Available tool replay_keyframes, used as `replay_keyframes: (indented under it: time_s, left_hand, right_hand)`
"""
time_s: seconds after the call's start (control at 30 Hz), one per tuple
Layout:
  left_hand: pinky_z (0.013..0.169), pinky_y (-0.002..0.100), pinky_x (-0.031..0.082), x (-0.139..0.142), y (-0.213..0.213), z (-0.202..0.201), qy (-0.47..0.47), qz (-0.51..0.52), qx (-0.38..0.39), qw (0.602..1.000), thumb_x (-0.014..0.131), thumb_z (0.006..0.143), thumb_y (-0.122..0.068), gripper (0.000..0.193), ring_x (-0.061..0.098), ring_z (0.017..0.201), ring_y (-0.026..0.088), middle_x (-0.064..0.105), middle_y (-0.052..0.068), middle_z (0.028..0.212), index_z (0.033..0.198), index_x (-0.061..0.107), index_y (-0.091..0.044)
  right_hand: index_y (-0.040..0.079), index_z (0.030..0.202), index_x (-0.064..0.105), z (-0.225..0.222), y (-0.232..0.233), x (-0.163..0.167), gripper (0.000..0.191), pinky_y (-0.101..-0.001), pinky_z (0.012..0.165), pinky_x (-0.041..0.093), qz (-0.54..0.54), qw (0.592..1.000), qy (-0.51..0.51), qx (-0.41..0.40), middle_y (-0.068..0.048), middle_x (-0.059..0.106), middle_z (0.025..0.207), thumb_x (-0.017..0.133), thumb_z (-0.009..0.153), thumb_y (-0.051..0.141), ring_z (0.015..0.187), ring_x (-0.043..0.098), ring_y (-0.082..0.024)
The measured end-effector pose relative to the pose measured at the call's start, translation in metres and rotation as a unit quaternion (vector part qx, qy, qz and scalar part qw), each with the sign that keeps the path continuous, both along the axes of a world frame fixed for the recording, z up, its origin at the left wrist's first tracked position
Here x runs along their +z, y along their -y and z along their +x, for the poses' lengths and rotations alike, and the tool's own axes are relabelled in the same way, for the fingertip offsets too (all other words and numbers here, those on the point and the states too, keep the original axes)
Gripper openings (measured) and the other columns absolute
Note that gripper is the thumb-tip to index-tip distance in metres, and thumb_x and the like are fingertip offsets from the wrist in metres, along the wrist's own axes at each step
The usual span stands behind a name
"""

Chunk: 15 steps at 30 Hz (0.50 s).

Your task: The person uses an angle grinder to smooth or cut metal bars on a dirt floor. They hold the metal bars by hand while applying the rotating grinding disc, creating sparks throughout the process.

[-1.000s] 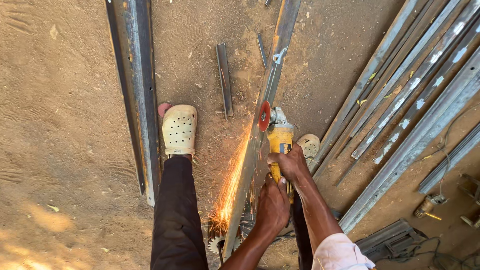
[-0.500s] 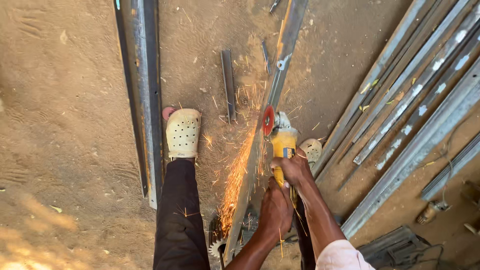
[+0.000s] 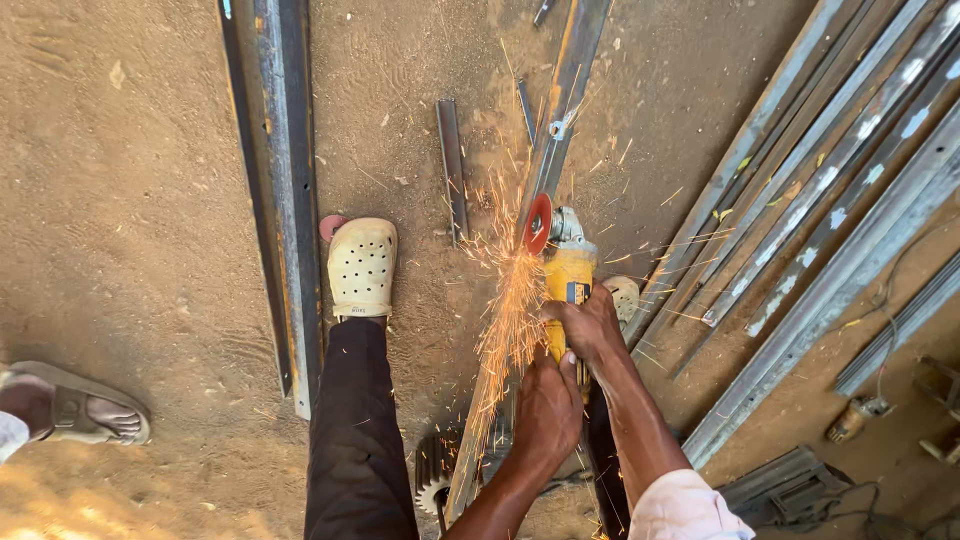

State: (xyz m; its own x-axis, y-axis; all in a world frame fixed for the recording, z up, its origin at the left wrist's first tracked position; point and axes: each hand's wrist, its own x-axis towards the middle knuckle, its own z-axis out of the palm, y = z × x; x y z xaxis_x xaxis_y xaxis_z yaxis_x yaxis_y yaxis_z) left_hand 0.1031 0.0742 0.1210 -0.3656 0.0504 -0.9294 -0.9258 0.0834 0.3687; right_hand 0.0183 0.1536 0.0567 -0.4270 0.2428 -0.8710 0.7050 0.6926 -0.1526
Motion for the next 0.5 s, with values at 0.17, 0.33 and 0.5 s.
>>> replay_keyframes:
  time_s: [0.17, 0.33, 0.5]
  left_hand:
    - [0.072, 0.054, 0.057, -0.003, 0.004, -0.009, -0.029, 0.013, 0.045, 0.998, 0.038, 0.108, -0.033, 0.048, 0.07, 0.082, 0.042, 0.067, 0.03, 0.099, 0.134, 0.045, 0.006]
    - [0.073, 0.051, 0.059, -0.011, 0.007, -0.017, 0.023, 0.046, 0.018, 0.998, 0.037, 0.105, -0.039, 0.055, 0.073, 0.081, 0.035, 0.071, 0.025, 0.093, 0.143, 0.042, 0.001]
    - [0.094, 0.051, 0.052, -0.018, 0.002, -0.016, -0.045, 0.019, 0.056, 0.997, 0.041, 0.106, -0.046, 0.064, 0.066, 0.11, 0.038, 0.061, 0.031, 0.126, 0.146, 0.041, 0.005]
  right_hand:
    - [0.002, 0.09, 0.073, -0.014, 0.004, 0.004, 0.025, -0.0405, 0.061, 0.053, 0.016, 0.998, 0.043, -0.047, -0.014, 0.073, 0.077, 0.073, 0.067, 0.01, 0.064, 0.066, -0.026]
    - [0.001, 0.09, 0.07, -0.036, 0.008, 0.001, 0.027, -0.035, 0.059, 0.056, 0.006, 0.999, 0.0, -0.05, -0.013, 0.073, 0.077, 0.075, 0.065, 0.007, 0.063, 0.069, -0.023]
    - [0.002, 0.093, 0.068, -0.058, 0.007, -0.005, 0.029, -0.0372, 0.06, 0.061, -0.001, 0.999, 0.005, -0.052, -0.013, 0.074, 0.077, 0.072, 0.065, 0.008, 0.062, 0.071, -0.023]
